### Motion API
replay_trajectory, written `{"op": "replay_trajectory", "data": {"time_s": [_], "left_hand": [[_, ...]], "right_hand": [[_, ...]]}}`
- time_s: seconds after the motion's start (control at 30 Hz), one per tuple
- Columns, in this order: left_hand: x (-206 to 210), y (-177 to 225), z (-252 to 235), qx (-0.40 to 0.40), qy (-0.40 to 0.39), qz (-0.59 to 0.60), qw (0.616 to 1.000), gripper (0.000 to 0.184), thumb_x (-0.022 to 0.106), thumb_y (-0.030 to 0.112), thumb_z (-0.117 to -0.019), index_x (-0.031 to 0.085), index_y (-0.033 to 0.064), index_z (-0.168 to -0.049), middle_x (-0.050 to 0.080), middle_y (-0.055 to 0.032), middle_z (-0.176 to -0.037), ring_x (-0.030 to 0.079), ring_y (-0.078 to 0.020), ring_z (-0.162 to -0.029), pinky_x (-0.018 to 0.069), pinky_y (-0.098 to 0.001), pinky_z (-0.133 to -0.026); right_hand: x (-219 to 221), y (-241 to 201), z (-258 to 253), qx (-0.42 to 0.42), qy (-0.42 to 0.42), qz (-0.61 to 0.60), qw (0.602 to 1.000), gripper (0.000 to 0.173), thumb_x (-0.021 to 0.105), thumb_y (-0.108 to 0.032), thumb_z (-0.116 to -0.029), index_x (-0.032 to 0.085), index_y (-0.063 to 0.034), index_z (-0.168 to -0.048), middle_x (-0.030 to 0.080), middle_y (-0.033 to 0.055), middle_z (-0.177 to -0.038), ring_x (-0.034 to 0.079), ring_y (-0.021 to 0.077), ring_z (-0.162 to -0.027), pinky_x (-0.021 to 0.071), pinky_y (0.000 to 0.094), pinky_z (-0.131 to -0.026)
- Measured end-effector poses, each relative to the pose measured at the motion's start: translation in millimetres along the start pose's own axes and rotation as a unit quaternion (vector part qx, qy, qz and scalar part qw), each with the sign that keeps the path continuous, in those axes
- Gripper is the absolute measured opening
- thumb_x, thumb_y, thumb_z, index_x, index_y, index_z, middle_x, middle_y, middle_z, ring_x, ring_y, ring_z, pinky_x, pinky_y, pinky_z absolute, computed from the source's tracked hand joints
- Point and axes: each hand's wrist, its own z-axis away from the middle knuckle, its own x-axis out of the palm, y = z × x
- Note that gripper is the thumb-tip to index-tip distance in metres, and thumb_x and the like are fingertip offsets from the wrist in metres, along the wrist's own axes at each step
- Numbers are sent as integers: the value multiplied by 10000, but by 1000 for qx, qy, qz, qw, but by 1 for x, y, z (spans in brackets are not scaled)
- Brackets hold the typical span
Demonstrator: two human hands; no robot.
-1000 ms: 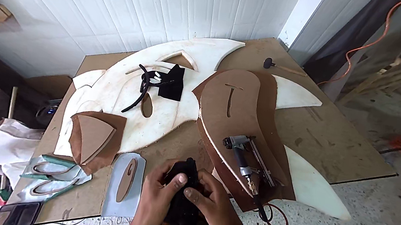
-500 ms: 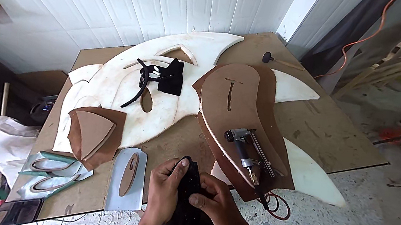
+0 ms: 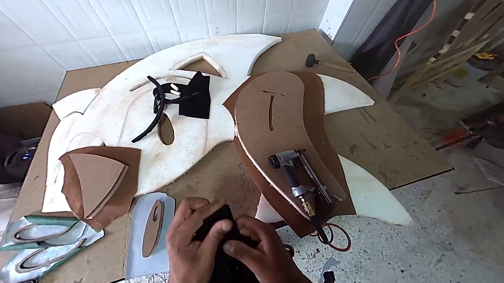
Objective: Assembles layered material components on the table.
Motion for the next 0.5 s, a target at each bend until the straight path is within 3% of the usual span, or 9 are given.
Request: {"op": "replay_trajectory", "data": {"time_s": [0.07,0.13,0.23,0.33,0.43,0.5], "left_hand": [[4,2,0,-13,17,12,1000,157,748,280,-950,814,139,-961,732,12,-942,689,-121,-868,603,-275,-772],[6,2,1,-54,28,38,997,204,711,276,-976,799,119,-879,744,-2,-883,697,-128,-816,598,-276,-741],[6,3,1,-148,11,146,978,246,673,202,-996,764,27,-849,719,-99,-800,686,-182,-690,602,-299,-631],[7,4,1,-249,-31,273,928,274,631,172,-1020,716,-29,-854,661,-145,-722,644,-183,-614,582,-320,-583],[6,-8,2,-309,-96,363,874,309,592,231,-1050,693,-29,-917,660,-147,-782,661,-183,-683,602,-350,-657],[3,-20,6,-301,-131,383,863,332,548,275,-1066,703,-10,-992,697,-165,-964,689,-223,-873,603,-386,-788]], "right_hand": [[0,-1,3,1,6,-2,1000,270,694,-298,-1003,674,-66,-1139,723,30,-971,714,140,-878,632,343,-785],[0,0,6,-11,3,-10,1000,271,681,-272,-1012,679,-50,-1167,736,43,-1005,723,145,-905,636,352,-809],[0,1,8,-28,-4,-23,999,261,673,-247,-1017,684,-31,-1163,733,57,-1004,720,153,-899,634,359,-809],[-1,5,11,-27,-15,-46,998,256,676,-241,-1014,697,-26,-1152,736,70,-1007,718,163,-910,628,368,-822],[-4,14,11,-28,-37,-74,996,263,640,-232,-1035,695,2,-1142,736,95,-1001,715,172,-910,617,377,-834],[-4,19,7,-30,-48,-65,996,281,594,-259,-1058,708,-5,-1098,716,81,-930,686,148,-830,597,355,-764]]}}
